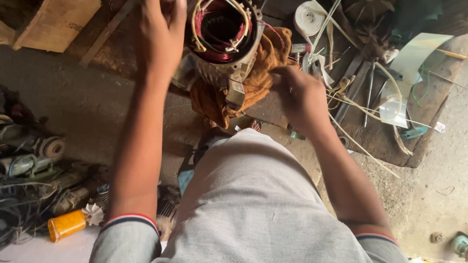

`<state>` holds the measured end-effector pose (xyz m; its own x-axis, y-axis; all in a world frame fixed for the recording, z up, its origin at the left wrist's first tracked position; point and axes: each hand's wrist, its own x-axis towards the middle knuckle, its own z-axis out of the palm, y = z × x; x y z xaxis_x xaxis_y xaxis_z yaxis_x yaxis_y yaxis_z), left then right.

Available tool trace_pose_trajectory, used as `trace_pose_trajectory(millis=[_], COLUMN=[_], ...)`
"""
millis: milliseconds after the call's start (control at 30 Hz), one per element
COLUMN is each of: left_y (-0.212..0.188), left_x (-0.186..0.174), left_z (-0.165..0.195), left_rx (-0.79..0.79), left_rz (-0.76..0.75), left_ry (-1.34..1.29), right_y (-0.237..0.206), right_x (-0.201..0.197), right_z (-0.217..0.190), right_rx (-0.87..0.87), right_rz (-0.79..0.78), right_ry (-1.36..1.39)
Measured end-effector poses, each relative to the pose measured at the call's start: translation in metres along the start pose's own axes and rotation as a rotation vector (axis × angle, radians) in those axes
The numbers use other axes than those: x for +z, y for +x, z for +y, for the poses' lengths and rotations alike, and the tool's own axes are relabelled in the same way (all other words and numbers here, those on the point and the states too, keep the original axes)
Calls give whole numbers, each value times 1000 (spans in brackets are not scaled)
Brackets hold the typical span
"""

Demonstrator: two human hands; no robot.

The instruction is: The person works on an electric motor stator at a cluttered workbench, threading and arranging white cable and red copper winding wire around the stator slots by hand, pulling wires taut and using pliers to help position them as part of rewinding the motor.

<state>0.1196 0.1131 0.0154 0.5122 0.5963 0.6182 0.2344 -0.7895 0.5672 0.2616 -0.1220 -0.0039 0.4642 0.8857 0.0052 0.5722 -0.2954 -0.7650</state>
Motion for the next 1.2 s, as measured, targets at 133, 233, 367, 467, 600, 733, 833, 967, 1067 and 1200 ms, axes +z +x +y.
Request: trace_pose_trajectory(millis=[133, 233, 367, 467, 600, 733, 833, 967, 1067, 1200], left_y=[-40, -59, -96, -131, -140, -132, -127, -124, -123, -110], left_x=[-47, -32, 62, 96, 96, 106, 106, 92, 99, 128], left_z=[15, 49, 89, 114, 119, 118, 107, 80, 72, 75], left_rx=[-65, 99, 29, -13, -35, -29, 48, 185, 238, 251], left_rz=[-69, -223, -339, -383, -372, -365, -313, -301, -276, -188], left_ry=[62, -86, -208, -275, -284, -295, -187, 39, 118, 134], right_y=[-9, -12, -24, -60, -71, -60, -52, -44, -35, -28], right_x=[11, 2, 2, -8, -11, -15, -23, -42, -55, -69], right_z=[6, 14, 71, 111, 122, 117, 111, 107, 105, 104], right_rx=[178, 212, 135, 149, 138, 165, -2, -124, -295, -291], right_rz=[-170, -245, -299, -280, -280, -290, -279, -120, 90, 228], right_ry=[817, 838, 942, 923, 931, 854, 721, -44, -114, -140])
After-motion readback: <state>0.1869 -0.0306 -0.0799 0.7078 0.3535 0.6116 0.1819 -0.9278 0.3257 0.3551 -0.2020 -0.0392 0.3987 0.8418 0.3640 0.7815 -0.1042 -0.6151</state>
